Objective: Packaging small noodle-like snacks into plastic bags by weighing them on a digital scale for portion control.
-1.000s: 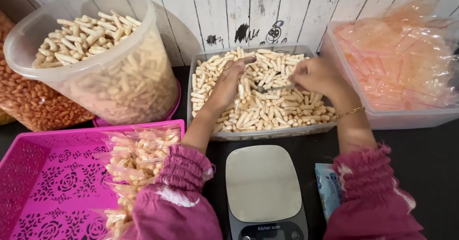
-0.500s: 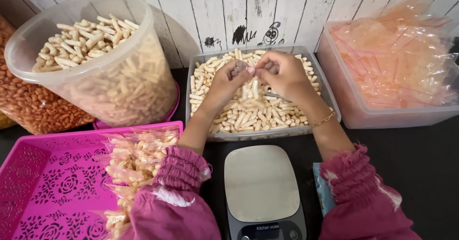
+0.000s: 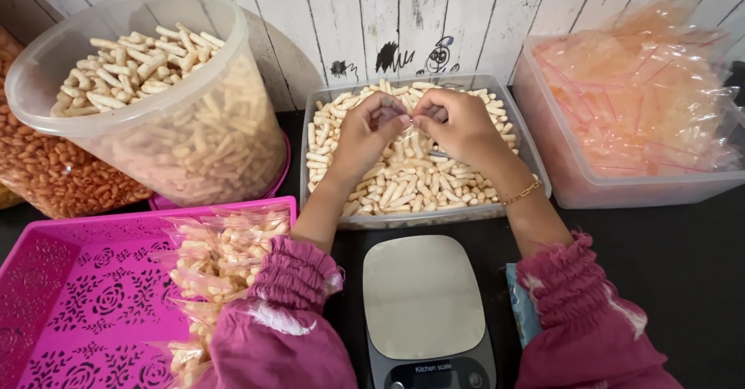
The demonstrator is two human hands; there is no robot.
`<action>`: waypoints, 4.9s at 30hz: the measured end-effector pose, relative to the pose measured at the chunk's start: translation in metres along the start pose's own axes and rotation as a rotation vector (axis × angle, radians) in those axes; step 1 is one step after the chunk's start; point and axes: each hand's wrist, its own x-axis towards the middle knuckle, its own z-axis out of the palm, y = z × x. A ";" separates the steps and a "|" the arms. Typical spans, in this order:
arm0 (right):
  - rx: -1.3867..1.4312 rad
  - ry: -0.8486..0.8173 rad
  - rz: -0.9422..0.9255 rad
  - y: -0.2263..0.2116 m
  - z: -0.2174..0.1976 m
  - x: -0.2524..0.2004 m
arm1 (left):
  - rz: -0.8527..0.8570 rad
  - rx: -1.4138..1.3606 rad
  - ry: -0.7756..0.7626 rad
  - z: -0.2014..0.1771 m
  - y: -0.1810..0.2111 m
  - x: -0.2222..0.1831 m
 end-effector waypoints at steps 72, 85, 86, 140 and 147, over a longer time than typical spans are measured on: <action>-0.199 -0.046 0.136 -0.038 0.009 -0.186 | 0.397 1.072 -0.072 -0.051 0.092 -0.185; 0.395 0.037 -0.029 -0.061 0.033 -0.178 | -0.105 0.970 -0.286 -0.032 0.104 -0.191; 0.387 0.023 -0.050 -0.062 0.033 -0.176 | -0.011 0.816 -0.265 -0.027 0.112 -0.195; 0.178 -0.114 -0.476 -0.234 0.126 -0.213 | -0.046 0.369 0.382 -0.181 0.196 -0.343; 0.247 -0.101 -0.430 -0.247 0.141 -0.200 | -0.053 0.513 0.231 -0.189 0.196 -0.367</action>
